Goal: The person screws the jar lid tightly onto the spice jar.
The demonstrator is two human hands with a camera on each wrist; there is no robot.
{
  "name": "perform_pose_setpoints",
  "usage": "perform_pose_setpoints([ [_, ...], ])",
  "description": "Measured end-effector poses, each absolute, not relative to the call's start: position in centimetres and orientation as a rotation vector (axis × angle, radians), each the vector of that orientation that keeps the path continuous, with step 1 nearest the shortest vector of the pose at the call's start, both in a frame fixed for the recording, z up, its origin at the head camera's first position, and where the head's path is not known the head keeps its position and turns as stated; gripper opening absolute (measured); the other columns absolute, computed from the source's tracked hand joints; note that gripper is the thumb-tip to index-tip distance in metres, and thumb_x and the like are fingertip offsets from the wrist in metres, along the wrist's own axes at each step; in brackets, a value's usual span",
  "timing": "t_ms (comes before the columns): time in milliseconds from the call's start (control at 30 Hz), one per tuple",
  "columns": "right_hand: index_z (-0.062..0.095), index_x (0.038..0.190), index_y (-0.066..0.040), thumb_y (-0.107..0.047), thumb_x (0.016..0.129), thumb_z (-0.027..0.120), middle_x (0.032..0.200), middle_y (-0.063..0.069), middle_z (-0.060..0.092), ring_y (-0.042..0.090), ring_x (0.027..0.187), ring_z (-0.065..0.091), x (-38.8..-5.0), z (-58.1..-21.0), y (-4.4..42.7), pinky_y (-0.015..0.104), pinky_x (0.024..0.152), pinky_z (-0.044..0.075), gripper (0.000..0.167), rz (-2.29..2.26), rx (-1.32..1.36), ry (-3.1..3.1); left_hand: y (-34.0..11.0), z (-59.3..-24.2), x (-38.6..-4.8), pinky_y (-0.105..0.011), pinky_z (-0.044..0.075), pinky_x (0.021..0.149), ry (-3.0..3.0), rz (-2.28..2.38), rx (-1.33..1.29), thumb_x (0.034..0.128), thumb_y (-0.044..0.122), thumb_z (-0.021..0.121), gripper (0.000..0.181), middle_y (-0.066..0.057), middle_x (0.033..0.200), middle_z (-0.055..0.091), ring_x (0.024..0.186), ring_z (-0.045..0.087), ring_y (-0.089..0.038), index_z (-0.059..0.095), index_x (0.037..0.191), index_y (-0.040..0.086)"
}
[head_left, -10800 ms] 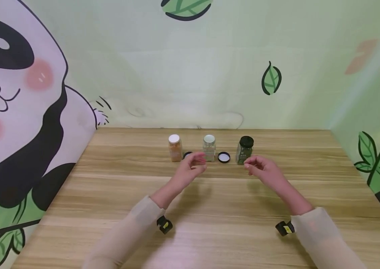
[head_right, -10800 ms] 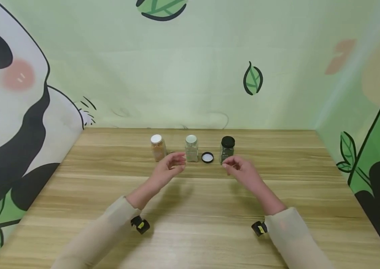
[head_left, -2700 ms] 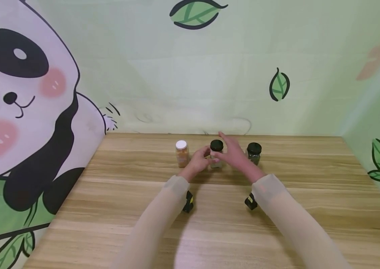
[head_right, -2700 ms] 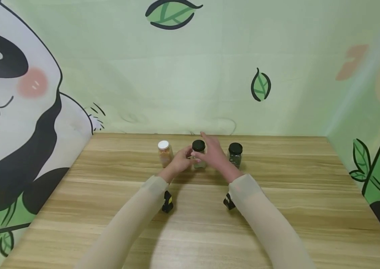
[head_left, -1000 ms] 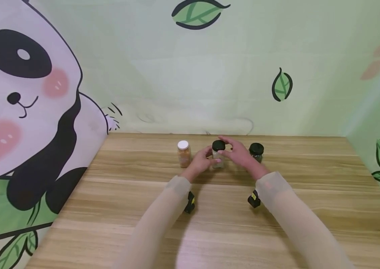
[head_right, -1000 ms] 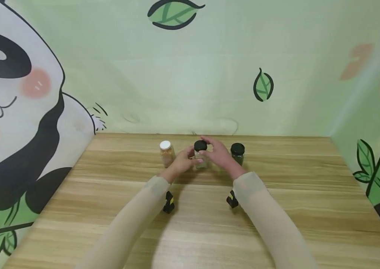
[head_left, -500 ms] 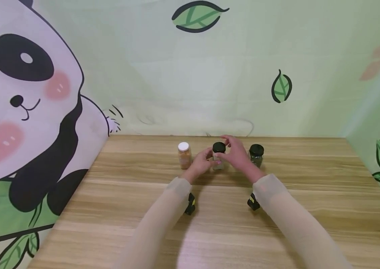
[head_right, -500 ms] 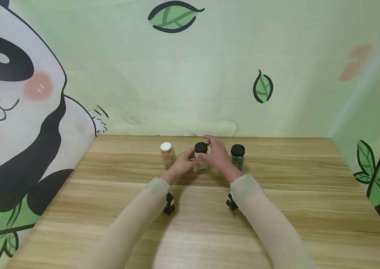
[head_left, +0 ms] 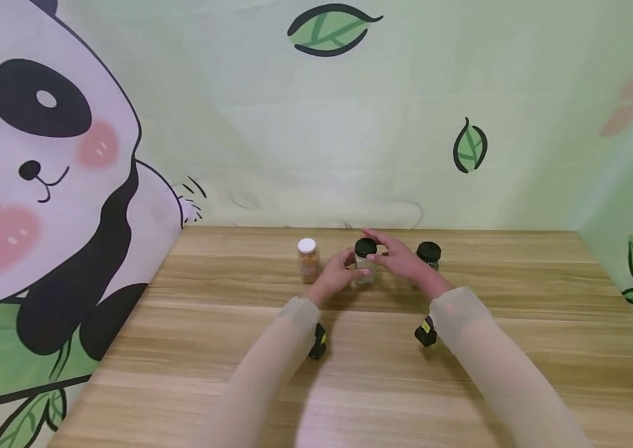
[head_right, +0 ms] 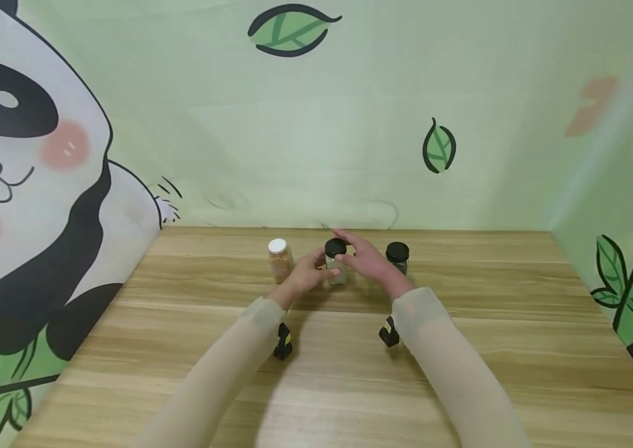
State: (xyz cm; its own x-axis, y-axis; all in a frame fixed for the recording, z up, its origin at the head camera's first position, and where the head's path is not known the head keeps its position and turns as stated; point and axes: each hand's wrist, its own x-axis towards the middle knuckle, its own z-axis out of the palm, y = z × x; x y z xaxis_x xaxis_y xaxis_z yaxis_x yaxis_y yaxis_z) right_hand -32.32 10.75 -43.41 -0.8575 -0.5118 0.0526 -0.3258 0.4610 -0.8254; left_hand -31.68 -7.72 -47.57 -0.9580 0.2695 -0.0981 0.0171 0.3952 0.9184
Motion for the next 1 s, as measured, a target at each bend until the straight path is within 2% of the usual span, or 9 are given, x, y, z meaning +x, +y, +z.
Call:
perform_pose_setpoints([
  [200,0.043,0.153,0.0,-0.014,0.101,0.064,0.156,0.028,0.045,0.047,0.136,0.047,-32.3,-43.3,10.0,0.062,0.114,0.042,0.058,-1.308,-0.667,2.643,-7.7,-47.3,-31.6,-0.051,0.038,0.123,2.432,1.598,0.246,0.0976,0.016,0.07,0.061,-0.02,0.155,0.051,0.149,0.044,-0.038,0.046,0.153,0.008],
  [367,0.055,0.141,0.005,-0.015,0.094,0.074,0.143,0.028,0.055,0.046,0.13,0.05,-32.1,-42.9,9.1,0.056,0.11,0.043,0.054,-1.338,-0.545,2.722,-7.7,-47.3,-31.8,-0.051,0.038,0.123,2.419,1.626,0.256,0.0966,0.013,0.071,0.06,-0.02,0.154,0.053,0.148,0.045,-0.038,0.048,0.151,0.007],
  [567,0.055,0.124,0.008,-0.026,0.088,0.082,0.123,0.026,0.061,0.041,0.111,0.056,-31.9,-43.2,8.6,0.045,0.09,0.049,0.056,-1.314,-0.393,2.83,-7.5,-47.5,-31.7,-0.051,0.04,0.122,2.427,1.626,0.287,0.0962,0.014,0.071,0.057,-0.016,0.154,0.054,0.147,0.046,-0.038,0.051,0.149,0.007],
  [633,0.053,0.126,0.007,-0.03,0.09,0.08,0.127,0.027,0.059,0.041,0.115,0.056,-31.9,-43.4,8.9,0.047,0.093,0.051,0.059,-1.323,-0.365,2.823,-7.4,-47.5,-31.7,-0.051,0.039,0.122,2.429,1.623,0.302,0.0963,0.014,0.071,0.057,-0.016,0.154,0.054,0.147,0.047,-0.038,0.051,0.149,0.007],
  [700,0.049,0.136,0.006,-0.032,0.093,0.077,0.139,0.028,0.055,0.043,0.126,0.053,-32.0,-43.4,9.3,0.052,0.104,0.049,0.063,-1.357,-0.375,2.76,-7.4,-47.5,-31.6,-0.051,0.038,0.123,2.42,1.63,0.302,0.0963,0.014,0.071,0.058,-0.017,0.154,0.054,0.147,0.046,-0.039,0.05,0.15,0.007],
  [767,0.042,0.149,0.002,-0.031,0.097,0.071,0.154,0.027,0.044,0.045,0.142,0.042,-32.1,-43.4,9.8,0.059,0.116,0.041,0.068,-1.385,-0.433,2.659,-7.4,-47.6,-31.5,-0.052,0.037,0.124,2.41,1.634,0.279,0.0965,0.014,0.071,0.058,-0.018,0.153,0.054,0.148,0.045,-0.039,0.05,0.15,0.008],
  [833,0.033,0.157,-0.001,-0.028,0.102,0.065,0.163,0.025,0.034,0.046,0.152,0.03,-32.2,-43.2,10.4,0.064,0.122,0.032,0.069,-1.374,-0.536,2.568,-7.5,-47.7,-31.5,-0.052,0.037,0.124,2.405,1.637,0.256,0.0966,0.014,0.071,0.06,-0.018,0.154,0.053,0.149,0.044,-0.039,0.048,0.152,0.008],
  [900,0.029,0.16,-0.004,-0.024,0.104,0.06,0.166,0.024,0.03,0.046,0.155,0.025,-32.3,-43.1,10.8,0.067,0.123,0.026,0.067,-1.339,-0.631,2.514,-7.5,-47.8,-31.5,-0.051,0.037,0.123,2.403,1.639,0.242,0.0966,0.014,0.071,0.061,-0.019,0.154,0.052,0.149,0.043,-0.039,0.047,0.153,0.008],
  [1000,0.032,0.159,-0.004,-0.019,0.106,0.056,0.163,0.025,0.036,0.046,0.152,0.03,-32.3,-43.0,11.4,0.069,0.122,0.026,0.06,-1.299,-0.716,2.504,-7.5,-47.8,-31.6,-0.051,0.037,0.124,2.408,1.637,0.25,0.0967,0.014,0.071,0.063,-0.02,0.155,0.051,0.149,0.043,-0.039,0.046,0.153,0.007],
])
